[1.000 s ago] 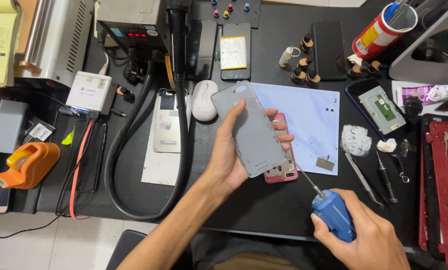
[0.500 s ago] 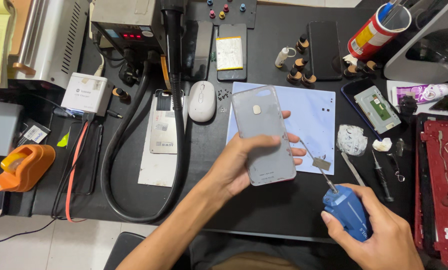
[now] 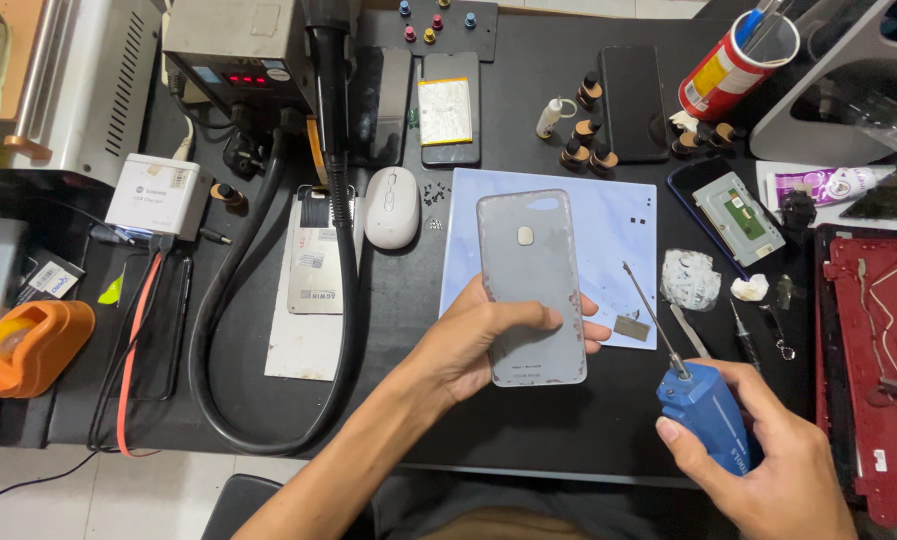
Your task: The person uses a blue electric screwdriver to remove screws from the back of a grey smartphone and a pink smartphone. They handle the phone bodies and screws on a cluttered workbench, moving the grey phone aside to work on the pink one.
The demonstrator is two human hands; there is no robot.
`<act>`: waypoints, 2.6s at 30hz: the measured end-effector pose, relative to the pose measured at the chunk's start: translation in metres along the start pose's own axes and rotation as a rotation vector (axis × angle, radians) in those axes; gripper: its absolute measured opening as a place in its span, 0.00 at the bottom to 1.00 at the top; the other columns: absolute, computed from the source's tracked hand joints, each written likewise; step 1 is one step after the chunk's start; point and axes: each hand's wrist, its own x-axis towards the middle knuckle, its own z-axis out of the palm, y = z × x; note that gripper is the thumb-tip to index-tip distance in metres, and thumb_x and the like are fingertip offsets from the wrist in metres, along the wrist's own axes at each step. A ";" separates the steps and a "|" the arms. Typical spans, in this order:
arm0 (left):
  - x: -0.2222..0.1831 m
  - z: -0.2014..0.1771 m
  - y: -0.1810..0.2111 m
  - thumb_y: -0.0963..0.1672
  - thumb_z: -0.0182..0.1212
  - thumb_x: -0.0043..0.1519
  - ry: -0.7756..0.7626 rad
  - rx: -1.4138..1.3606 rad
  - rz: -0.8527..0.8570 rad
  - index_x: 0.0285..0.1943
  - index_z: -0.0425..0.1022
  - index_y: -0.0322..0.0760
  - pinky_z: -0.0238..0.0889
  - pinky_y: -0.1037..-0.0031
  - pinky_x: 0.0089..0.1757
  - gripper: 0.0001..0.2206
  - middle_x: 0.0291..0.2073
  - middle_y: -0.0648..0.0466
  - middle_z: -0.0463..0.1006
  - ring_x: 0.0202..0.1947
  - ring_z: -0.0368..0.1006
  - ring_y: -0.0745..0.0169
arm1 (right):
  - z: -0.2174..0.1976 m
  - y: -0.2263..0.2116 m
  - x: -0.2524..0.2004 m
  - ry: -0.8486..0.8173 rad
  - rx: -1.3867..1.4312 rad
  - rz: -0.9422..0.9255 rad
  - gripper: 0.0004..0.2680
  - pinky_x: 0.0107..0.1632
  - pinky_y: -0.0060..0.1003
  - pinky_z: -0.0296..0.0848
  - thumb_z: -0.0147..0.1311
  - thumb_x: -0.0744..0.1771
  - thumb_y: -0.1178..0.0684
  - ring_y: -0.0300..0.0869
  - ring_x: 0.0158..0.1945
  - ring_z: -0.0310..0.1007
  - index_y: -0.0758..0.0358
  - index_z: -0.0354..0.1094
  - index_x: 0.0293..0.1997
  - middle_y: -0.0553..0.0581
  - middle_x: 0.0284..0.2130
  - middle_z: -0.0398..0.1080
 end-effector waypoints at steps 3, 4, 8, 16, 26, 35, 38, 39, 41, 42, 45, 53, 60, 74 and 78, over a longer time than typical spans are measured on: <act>0.000 -0.002 -0.001 0.33 0.53 0.56 -0.038 -0.011 -0.015 0.59 0.65 0.18 0.78 0.54 0.47 0.20 0.46 0.35 0.79 0.46 0.80 0.39 | -0.002 0.007 0.003 -0.074 0.130 -0.023 0.23 0.44 0.34 0.77 0.68 0.60 0.51 0.37 0.39 0.80 0.61 0.70 0.61 0.56 0.39 0.77; 0.000 -0.003 -0.003 0.34 0.54 0.56 -0.060 0.003 -0.047 0.59 0.64 0.19 0.78 0.56 0.47 0.20 0.45 0.35 0.78 0.46 0.80 0.39 | -0.003 0.009 0.003 -0.102 0.190 -0.039 0.22 0.44 0.34 0.76 0.67 0.61 0.52 0.37 0.39 0.79 0.63 0.70 0.61 0.56 0.40 0.77; 0.000 -0.002 -0.022 0.36 0.60 0.55 -0.070 0.282 -0.227 0.60 0.63 0.25 0.77 0.64 0.46 0.23 0.45 0.39 0.79 0.44 0.81 0.44 | -0.009 0.013 0.011 -0.374 0.650 -0.296 0.20 0.40 0.32 0.79 0.62 0.64 0.53 0.39 0.37 0.77 0.72 0.66 0.61 0.54 0.56 0.70; 0.004 0.004 -0.025 0.44 0.77 0.52 -0.048 0.895 0.015 0.56 0.73 0.29 0.68 0.76 0.41 0.25 0.39 0.50 0.75 0.39 0.71 0.68 | 0.003 0.020 0.023 -0.453 0.722 -0.026 0.21 0.32 0.33 0.73 0.59 0.62 0.52 0.37 0.25 0.73 0.73 0.70 0.59 0.57 0.31 0.77; 0.004 0.000 -0.020 0.42 0.71 0.59 -0.062 0.688 0.040 0.41 0.79 0.29 0.69 0.82 0.37 0.09 0.30 0.55 0.82 0.32 0.78 0.74 | -0.025 0.016 0.045 -0.670 0.417 0.098 0.22 0.28 0.33 0.74 0.66 0.58 0.51 0.35 0.24 0.72 0.63 0.71 0.57 0.53 0.29 0.74; 0.019 -0.006 -0.052 0.42 0.71 0.58 -0.050 0.776 0.006 0.37 0.78 0.31 0.69 0.82 0.33 0.08 0.24 0.55 0.81 0.27 0.76 0.75 | -0.044 0.038 0.060 -0.843 0.263 0.055 0.19 0.28 0.32 0.73 0.65 0.60 0.48 0.34 0.23 0.71 0.63 0.73 0.55 0.52 0.28 0.72; 0.019 -0.009 -0.054 0.41 0.70 0.59 -0.064 0.799 0.018 0.37 0.77 0.31 0.68 0.82 0.34 0.07 0.25 0.56 0.80 0.27 0.75 0.74 | -0.045 0.044 0.064 -0.859 0.294 0.070 0.21 0.28 0.32 0.73 0.65 0.60 0.47 0.35 0.23 0.71 0.62 0.73 0.57 0.51 0.29 0.73; 0.019 -0.010 -0.055 0.41 0.70 0.59 -0.072 0.799 0.022 0.37 0.77 0.30 0.67 0.82 0.35 0.07 0.26 0.56 0.80 0.27 0.74 0.74 | -0.045 0.046 0.063 -0.861 0.301 0.086 0.21 0.28 0.32 0.73 0.65 0.60 0.47 0.35 0.23 0.71 0.61 0.72 0.58 0.51 0.29 0.72; 0.019 -0.010 -0.057 0.41 0.69 0.59 -0.078 0.764 0.012 0.37 0.76 0.32 0.68 0.81 0.35 0.07 0.26 0.56 0.80 0.28 0.75 0.74 | -0.046 0.047 0.065 -0.871 0.306 0.095 0.22 0.28 0.32 0.73 0.65 0.60 0.47 0.35 0.24 0.71 0.61 0.73 0.58 0.51 0.29 0.72; 0.019 -0.010 -0.058 0.41 0.68 0.60 -0.083 0.746 0.004 0.37 0.75 0.32 0.68 0.81 0.36 0.06 0.26 0.56 0.80 0.29 0.75 0.74 | -0.047 0.049 0.064 -0.878 0.308 0.092 0.22 0.28 0.32 0.72 0.65 0.60 0.47 0.35 0.23 0.70 0.61 0.73 0.58 0.51 0.29 0.72; 0.019 -0.009 -0.059 0.41 0.68 0.59 -0.073 0.748 -0.008 0.36 0.74 0.33 0.68 0.80 0.36 0.06 0.26 0.56 0.80 0.29 0.76 0.74 | -0.048 0.052 0.066 -0.897 0.311 0.059 0.21 0.29 0.32 0.73 0.66 0.60 0.47 0.35 0.24 0.71 0.63 0.73 0.56 0.51 0.29 0.72; 0.014 -0.003 -0.057 0.40 0.69 0.59 -0.093 0.802 -0.050 0.34 0.74 0.32 0.64 0.79 0.33 0.07 0.23 0.58 0.76 0.27 0.72 0.74 | -0.060 0.048 0.064 -0.878 0.239 0.054 0.21 0.34 0.32 0.75 0.67 0.58 0.47 0.36 0.29 0.73 0.63 0.74 0.54 0.53 0.33 0.75; 0.009 0.005 -0.056 0.40 0.69 0.61 -0.226 0.807 -0.079 0.36 0.75 0.31 0.66 0.80 0.36 0.07 0.25 0.58 0.77 0.30 0.72 0.74 | -0.075 0.047 0.058 -0.858 0.153 -0.026 0.23 0.46 0.33 0.74 0.69 0.56 0.47 0.37 0.42 0.76 0.63 0.75 0.54 0.53 0.42 0.78; 0.022 -0.029 -0.031 0.40 0.66 0.61 -0.065 0.862 -0.022 0.34 0.78 0.28 0.70 0.78 0.36 0.06 0.28 0.53 0.81 0.30 0.76 0.70 | -0.118 0.116 0.059 -0.552 0.124 0.258 0.22 0.40 0.37 0.77 0.72 0.60 0.51 0.39 0.37 0.70 0.58 0.70 0.59 0.54 0.37 0.77; 0.031 -0.017 -0.058 0.41 0.63 0.63 -0.026 0.975 0.043 0.37 0.79 0.29 0.70 0.78 0.37 0.06 0.30 0.54 0.81 0.32 0.76 0.71 | -0.103 0.104 0.056 -0.534 0.183 0.135 0.20 0.39 0.34 0.75 0.70 0.60 0.51 0.36 0.35 0.68 0.58 0.71 0.57 0.53 0.34 0.76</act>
